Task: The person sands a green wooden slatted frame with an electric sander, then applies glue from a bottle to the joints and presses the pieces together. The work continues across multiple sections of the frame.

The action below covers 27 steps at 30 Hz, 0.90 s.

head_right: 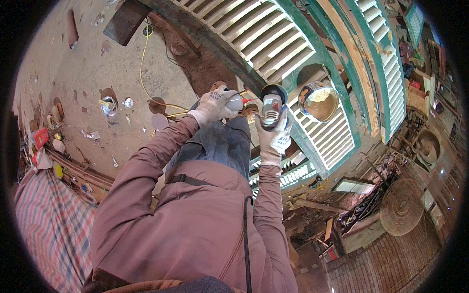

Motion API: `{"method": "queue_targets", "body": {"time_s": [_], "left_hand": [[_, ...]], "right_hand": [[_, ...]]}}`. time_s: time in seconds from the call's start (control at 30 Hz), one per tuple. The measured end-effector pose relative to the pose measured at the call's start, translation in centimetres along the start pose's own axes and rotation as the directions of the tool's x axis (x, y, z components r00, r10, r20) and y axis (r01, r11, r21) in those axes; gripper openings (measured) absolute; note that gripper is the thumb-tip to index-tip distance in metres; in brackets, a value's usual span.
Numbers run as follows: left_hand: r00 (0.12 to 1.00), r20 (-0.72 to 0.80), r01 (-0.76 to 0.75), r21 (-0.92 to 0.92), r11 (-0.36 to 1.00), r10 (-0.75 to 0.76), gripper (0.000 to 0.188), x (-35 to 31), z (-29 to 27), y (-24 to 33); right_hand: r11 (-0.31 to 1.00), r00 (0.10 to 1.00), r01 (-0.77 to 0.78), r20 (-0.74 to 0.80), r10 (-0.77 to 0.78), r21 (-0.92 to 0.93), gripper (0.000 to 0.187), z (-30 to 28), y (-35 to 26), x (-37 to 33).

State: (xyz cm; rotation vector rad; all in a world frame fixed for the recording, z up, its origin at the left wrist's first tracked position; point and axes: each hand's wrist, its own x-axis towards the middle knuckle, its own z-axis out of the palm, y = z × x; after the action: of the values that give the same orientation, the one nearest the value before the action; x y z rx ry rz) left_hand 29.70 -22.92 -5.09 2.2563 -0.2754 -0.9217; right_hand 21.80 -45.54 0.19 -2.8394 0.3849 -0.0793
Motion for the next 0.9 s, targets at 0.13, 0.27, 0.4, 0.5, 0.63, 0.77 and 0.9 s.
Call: {"method": "queue_targets", "body": {"time_s": [0.13,0.27,0.4,0.5,0.63,0.77,0.9], "left_hand": [[1.000,-0.019,-0.008,-0.008,1.000,0.008,0.074,-0.1,0.0,-0.1],[1.000,-0.022,-0.020,-0.009,1.000,0.019,0.074,-0.2,-0.1,0.1],[0.999,-0.038,-0.026,-0.013,1.000,0.025,0.073,-0.1,0.0,0.0],[1.000,-0.018,-0.016,0.008,1.000,0.016,0.073,0.0,-0.1,0.0],[1.000,-0.007,0.001,0.036,0.999,-0.001,0.073,0.0,-0.3,0.4],[0.999,-0.040,-0.032,0.049,0.998,0.034,0.073,0.1,0.3,0.0],[0.997,-0.059,-0.054,0.039,0.998,0.056,0.071,-0.4,0.5,-1.0]], "right_hand": [[1.000,1.000,-0.010,0.017,0.010,0.001,0.107,-0.3,-0.3,0.2],[1.000,1.000,-0.008,0.028,0.008,-0.004,0.106,-0.1,-0.1,0.2],[0.997,0.994,-0.072,0.089,0.071,0.013,0.105,-0.4,-0.6,0.2],[0.996,0.990,-0.086,0.108,0.086,-0.003,0.104,-0.5,-0.6,0.2],[0.997,0.991,-0.076,0.116,0.073,0.025,0.104,-0.6,-0.3,0.2],[0.999,0.999,0.036,0.014,-0.036,-0.011,0.106,0.1,0.7,0.0],[0.999,0.997,-0.048,0.060,0.047,0.011,0.107,-0.6,0.7,0.2]]}}
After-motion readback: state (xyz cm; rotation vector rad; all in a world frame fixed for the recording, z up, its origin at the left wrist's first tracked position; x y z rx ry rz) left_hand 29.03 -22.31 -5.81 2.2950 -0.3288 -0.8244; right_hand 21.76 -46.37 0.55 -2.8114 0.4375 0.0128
